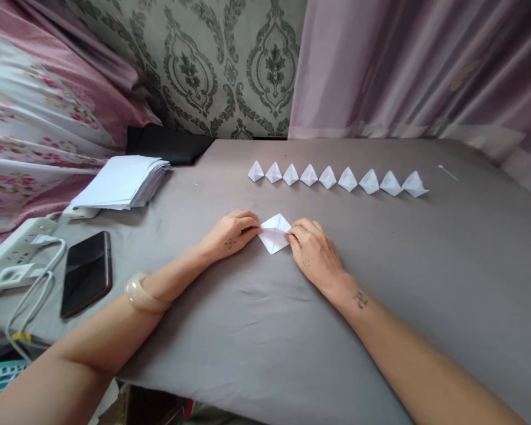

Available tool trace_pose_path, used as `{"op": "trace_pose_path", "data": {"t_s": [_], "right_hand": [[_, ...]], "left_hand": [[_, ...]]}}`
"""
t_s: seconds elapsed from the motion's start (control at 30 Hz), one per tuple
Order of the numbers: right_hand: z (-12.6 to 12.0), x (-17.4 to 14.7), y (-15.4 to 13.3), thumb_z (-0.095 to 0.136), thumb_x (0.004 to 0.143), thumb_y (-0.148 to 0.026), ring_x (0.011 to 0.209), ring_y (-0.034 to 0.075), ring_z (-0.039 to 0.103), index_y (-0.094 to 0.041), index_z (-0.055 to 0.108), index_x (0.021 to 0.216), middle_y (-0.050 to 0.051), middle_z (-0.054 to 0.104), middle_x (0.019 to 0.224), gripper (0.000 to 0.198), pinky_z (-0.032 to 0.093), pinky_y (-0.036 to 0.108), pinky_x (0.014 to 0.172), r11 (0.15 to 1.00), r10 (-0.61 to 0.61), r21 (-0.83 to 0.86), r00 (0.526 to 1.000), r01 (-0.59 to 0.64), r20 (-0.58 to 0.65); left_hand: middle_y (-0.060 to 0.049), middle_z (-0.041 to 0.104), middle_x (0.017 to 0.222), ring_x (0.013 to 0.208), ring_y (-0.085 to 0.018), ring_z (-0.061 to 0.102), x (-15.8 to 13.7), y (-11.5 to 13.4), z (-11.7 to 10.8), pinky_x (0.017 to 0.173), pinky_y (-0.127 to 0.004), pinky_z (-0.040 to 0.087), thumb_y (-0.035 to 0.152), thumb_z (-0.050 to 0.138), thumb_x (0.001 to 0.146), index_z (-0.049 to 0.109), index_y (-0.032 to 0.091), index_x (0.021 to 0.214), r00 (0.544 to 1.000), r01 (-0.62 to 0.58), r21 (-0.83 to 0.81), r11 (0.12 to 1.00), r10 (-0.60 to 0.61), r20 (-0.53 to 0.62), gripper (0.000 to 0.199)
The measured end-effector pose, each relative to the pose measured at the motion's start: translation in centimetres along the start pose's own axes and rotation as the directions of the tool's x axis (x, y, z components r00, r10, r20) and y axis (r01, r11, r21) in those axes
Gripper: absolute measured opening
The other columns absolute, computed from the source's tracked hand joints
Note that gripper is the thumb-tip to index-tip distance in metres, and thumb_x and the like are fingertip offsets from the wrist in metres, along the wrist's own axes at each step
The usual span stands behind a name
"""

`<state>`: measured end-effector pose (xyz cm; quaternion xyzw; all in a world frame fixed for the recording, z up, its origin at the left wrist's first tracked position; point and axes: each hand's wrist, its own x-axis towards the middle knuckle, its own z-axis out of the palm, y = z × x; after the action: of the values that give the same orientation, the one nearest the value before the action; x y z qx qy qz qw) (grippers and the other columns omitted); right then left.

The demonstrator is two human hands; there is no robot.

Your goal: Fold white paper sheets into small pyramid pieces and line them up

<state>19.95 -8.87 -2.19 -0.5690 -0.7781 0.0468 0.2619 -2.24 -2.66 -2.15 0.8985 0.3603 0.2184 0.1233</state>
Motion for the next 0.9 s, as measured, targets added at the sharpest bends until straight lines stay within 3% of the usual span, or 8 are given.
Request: {"op": "trace_pose_path", "data": {"t_s": [0.2, 0.43, 0.9], "right_hand": [[-0.5, -0.7, -0.4, 0.047, 0.094, -0.028, 0.092, 0.023, 0.060, -0.022, 0.068, 0.086, 0.007, 0.067, 0.103, 0.023, 0.050, 0.037, 0.070, 0.999, 0.043, -0.021, 0.999, -0.042, 0.028], [-0.1, 0.0, 0.3, 0.053, 0.091, -0.034, 0.078, 0.018, 0.063, -0.022, 0.068, 0.076, 0.005, 0.067, 0.097, 0.024, 0.049, 0.034, 0.071, 0.962, 0.203, 0.191, 0.979, -0.196, -0.018], [0.6, 1.1, 0.3, 0.058, 0.085, -0.037, 0.061, 0.013, 0.055, -0.020, 0.055, 0.064, 0.005, 0.061, 0.094, 0.028, 0.044, 0.032, 0.060, 0.956, 0.287, 0.069, 0.958, -0.285, -0.021]], "left_hand": [[-0.009, 0.066, 0.102, 0.094, -0.021, 0.058, -0.7, 1.2, -0.3, 0.079, -0.034, 0.052, 0.027, 0.049, 0.094, 0.068, 0.018, 0.087, 1.000, 0.017, 0.053, 0.998, -0.016, -0.025, 0.022], [-0.008, 0.064, 0.092, 0.088, -0.021, 0.058, -0.3, 1.6, 0.4, 0.079, -0.037, 0.051, 0.036, 0.052, 0.092, 0.067, 0.017, 0.080, 0.973, 0.218, -0.111, 0.970, -0.224, -0.047, 0.027], [-0.008, 0.059, 0.088, 0.085, -0.022, 0.055, 0.7, 1.9, 1.0, 0.079, -0.039, 0.048, 0.037, 0.055, 0.089, 0.062, 0.017, 0.073, 0.934, 0.353, -0.116, 0.928, -0.358, -0.017, 0.027]]}}
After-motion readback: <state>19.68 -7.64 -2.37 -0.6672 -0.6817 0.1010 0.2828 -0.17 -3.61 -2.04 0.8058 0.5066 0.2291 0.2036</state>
